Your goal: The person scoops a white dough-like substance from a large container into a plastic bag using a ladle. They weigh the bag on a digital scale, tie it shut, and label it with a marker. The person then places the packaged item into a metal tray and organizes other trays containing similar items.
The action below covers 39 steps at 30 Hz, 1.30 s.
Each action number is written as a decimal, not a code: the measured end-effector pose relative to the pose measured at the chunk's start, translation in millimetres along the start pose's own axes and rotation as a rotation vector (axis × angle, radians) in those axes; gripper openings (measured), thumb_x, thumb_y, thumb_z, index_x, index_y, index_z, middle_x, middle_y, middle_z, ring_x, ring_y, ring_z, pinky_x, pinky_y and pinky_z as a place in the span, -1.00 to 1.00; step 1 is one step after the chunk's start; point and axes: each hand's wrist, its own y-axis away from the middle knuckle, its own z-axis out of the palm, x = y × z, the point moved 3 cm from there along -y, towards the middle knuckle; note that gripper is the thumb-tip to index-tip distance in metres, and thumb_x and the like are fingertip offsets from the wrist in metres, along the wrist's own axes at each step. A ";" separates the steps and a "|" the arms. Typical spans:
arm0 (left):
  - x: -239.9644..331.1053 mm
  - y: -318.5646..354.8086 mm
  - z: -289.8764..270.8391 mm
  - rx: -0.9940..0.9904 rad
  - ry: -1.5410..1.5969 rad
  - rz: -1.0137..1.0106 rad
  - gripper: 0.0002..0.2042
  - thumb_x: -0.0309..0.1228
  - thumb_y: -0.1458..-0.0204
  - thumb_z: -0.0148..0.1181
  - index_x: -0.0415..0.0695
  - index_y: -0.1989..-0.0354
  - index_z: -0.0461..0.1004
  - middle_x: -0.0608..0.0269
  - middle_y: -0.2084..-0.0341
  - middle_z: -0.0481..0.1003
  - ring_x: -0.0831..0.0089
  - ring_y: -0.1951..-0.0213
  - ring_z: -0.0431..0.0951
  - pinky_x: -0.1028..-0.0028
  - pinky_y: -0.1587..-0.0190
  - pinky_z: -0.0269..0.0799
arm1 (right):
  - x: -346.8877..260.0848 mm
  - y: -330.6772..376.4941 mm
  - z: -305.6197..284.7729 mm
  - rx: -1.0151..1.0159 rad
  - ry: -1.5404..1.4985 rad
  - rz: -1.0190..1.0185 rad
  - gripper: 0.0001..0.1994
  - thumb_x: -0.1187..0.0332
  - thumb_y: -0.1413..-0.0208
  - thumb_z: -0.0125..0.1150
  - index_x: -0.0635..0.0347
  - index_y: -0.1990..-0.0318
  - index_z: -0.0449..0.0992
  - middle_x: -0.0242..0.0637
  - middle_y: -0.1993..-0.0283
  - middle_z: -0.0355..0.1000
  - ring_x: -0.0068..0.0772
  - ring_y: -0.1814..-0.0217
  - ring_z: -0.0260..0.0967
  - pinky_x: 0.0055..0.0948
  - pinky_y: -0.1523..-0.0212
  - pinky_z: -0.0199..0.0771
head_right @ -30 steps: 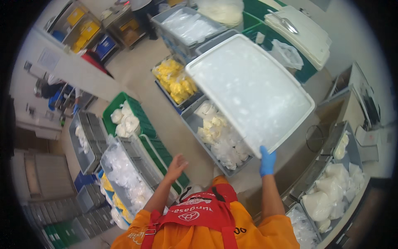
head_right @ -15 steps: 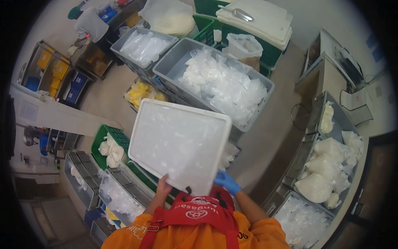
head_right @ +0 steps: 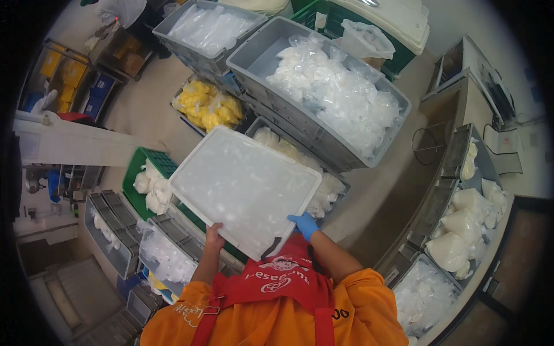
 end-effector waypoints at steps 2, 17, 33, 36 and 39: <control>6.4 -4.2 8.5 0.005 0.005 -0.003 -0.39 -0.72 0.14 0.04 -0.09 -0.18 0.19 0.08 0.07 0.39 0.05 0.02 0.46 0.01 -0.04 0.46 | -8.8 5.3 3.0 0.007 0.033 0.034 -0.59 0.30 -0.07 0.31 0.22 -0.06 0.41 -0.18 0.09 0.51 -0.26 0.19 0.53 -0.32 0.18 0.60; 163.5 96.4 -84.9 0.093 -0.093 0.375 -0.44 -0.65 0.17 0.12 -0.19 -0.13 0.28 0.20 0.20 0.47 0.39 0.23 0.53 0.37 0.18 0.53 | -182.1 18.9 106.2 -0.426 0.313 -0.263 -0.57 0.35 -0.18 0.09 0.36 -0.17 0.37 -0.18 -0.07 0.45 -0.38 -0.11 0.40 -0.40 -0.15 0.38; 80.1 179.4 -102.4 0.125 -0.230 0.159 -0.50 -0.50 0.03 0.13 -0.30 -0.16 0.28 0.10 0.19 0.50 0.28 0.19 0.56 0.33 0.12 0.54 | -134.5 55.0 110.5 -0.354 0.528 -0.133 -0.59 0.39 0.01 0.28 0.41 -0.01 0.49 -0.11 0.13 0.54 -0.31 0.21 0.53 -0.37 0.14 0.55; 44.3 152.2 -104.8 0.013 -0.192 0.011 -0.54 -0.57 0.09 0.11 -0.38 -0.07 0.36 0.04 0.19 0.53 0.23 0.22 0.59 0.29 0.11 0.54 | -126.3 52.8 56.0 -0.268 0.469 -0.077 -0.59 0.41 0.02 0.27 0.41 -0.02 0.47 -0.11 0.13 0.53 -0.30 0.20 0.53 -0.36 0.12 0.55; 9.5 131.9 -90.4 -0.061 -0.178 -0.096 -0.54 -0.60 0.12 0.08 -0.39 -0.06 0.37 0.00 0.17 0.54 0.18 0.19 0.60 0.26 0.09 0.54 | -122.1 66.4 9.9 -0.187 0.381 -0.030 -0.59 0.42 0.01 0.25 0.38 -0.03 0.47 -0.15 0.13 0.54 -0.31 0.11 0.53 -0.35 0.00 0.53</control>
